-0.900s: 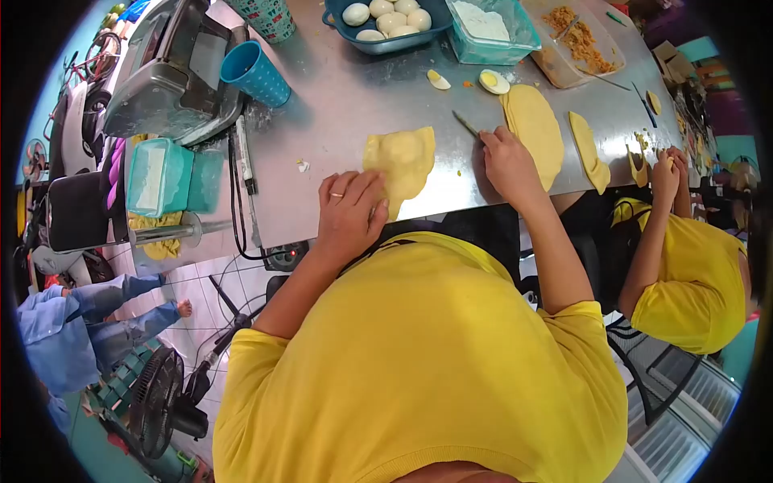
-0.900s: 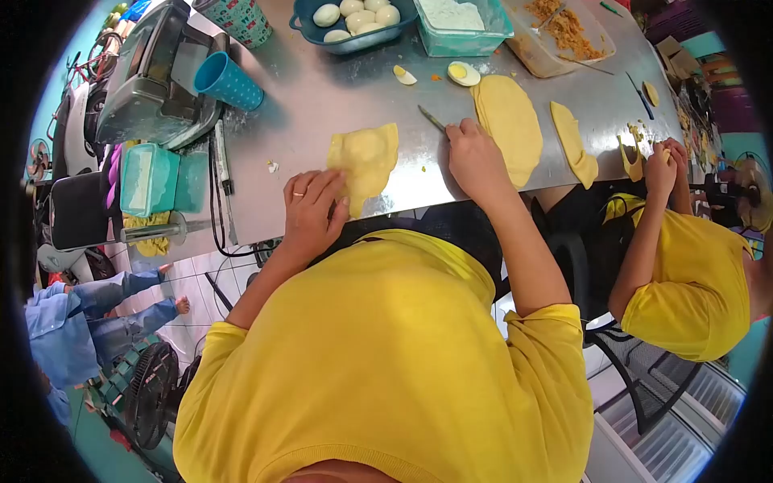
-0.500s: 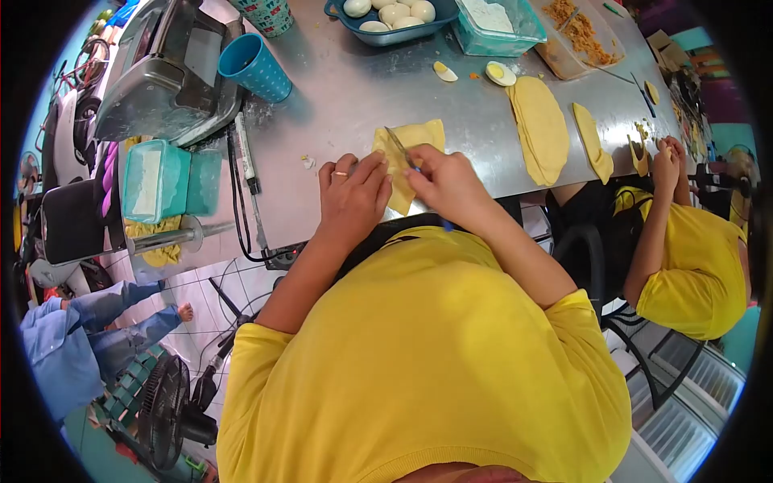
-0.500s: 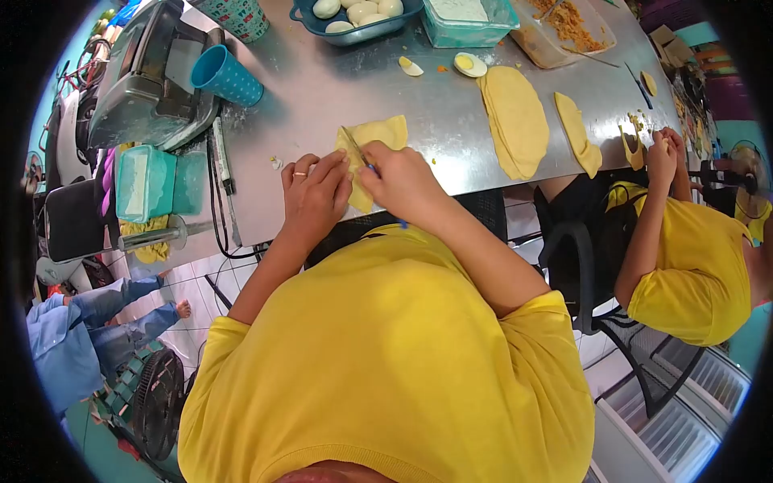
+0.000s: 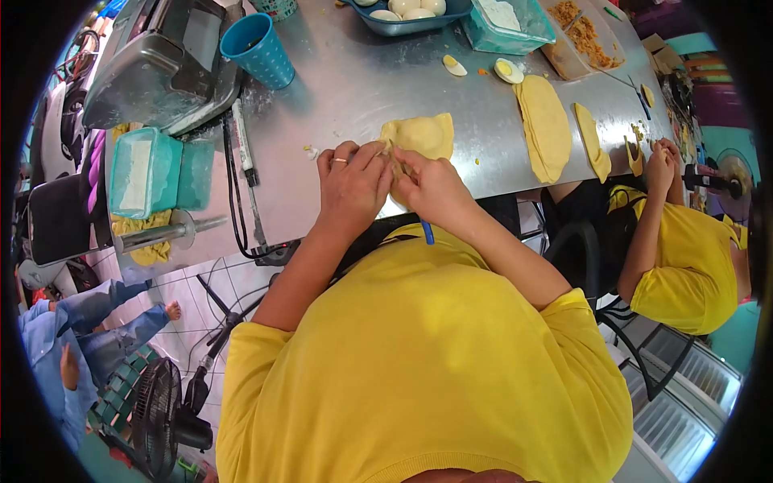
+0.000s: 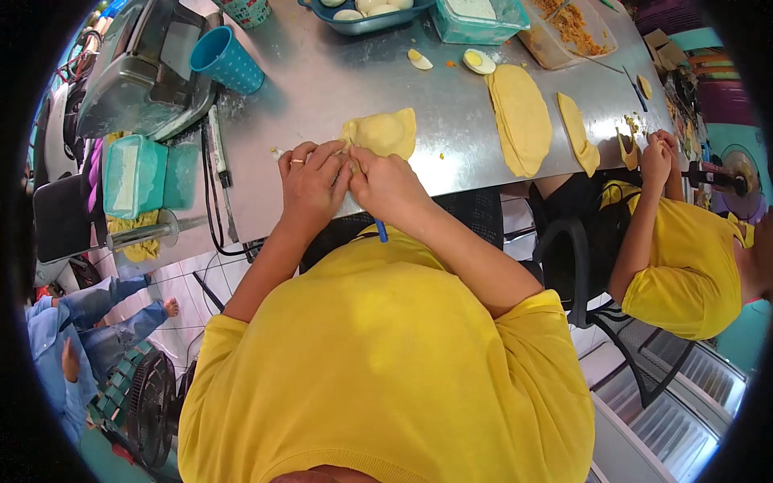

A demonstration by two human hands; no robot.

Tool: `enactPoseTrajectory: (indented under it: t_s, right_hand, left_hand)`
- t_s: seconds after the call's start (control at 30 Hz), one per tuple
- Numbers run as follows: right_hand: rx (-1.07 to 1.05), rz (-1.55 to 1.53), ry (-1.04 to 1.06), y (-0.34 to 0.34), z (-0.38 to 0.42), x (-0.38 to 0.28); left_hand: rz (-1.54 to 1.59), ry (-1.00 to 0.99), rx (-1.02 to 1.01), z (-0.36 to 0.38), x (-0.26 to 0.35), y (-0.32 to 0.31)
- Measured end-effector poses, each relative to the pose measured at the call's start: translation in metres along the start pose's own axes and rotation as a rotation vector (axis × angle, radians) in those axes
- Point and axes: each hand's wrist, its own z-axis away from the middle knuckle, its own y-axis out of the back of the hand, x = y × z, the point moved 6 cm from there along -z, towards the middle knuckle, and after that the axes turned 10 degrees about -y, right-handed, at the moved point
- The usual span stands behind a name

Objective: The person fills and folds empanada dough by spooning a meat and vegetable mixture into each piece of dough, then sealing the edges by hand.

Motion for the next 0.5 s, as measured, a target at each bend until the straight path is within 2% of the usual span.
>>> enactPoseTrajectory:
  t_s: [0.07,0.2,0.27,0.3,0.37,0.5]
  right_hand:
    - [-0.083,0.039,-0.035,-0.001,0.011,0.005]
    - [-0.041,0.046,0.054,0.004,0.024,0.018]
    - [-0.016,0.235,0.134,0.008,0.029,0.022]
    - [-0.012,0.227,0.134,0.013,0.03,0.025]
    - [-0.002,0.385,0.23,0.023,0.029,0.027]
    - [-0.035,0.494,0.288,0.048,0.02,0.03]
  left_hand:
    - [0.013,-0.005,0.016,-0.001,0.001,0.001]
    - [0.019,-0.004,0.038,0.0,0.001,0.0]
    - [0.026,0.002,0.047,-0.001,0.001,0.0]
    - [0.023,-0.004,0.043,-0.001,0.001,0.0]
    - [0.053,0.012,-0.026,-0.002,-0.002,-0.005]
    - [0.09,0.0,-0.075,-0.01,0.009,-0.007]
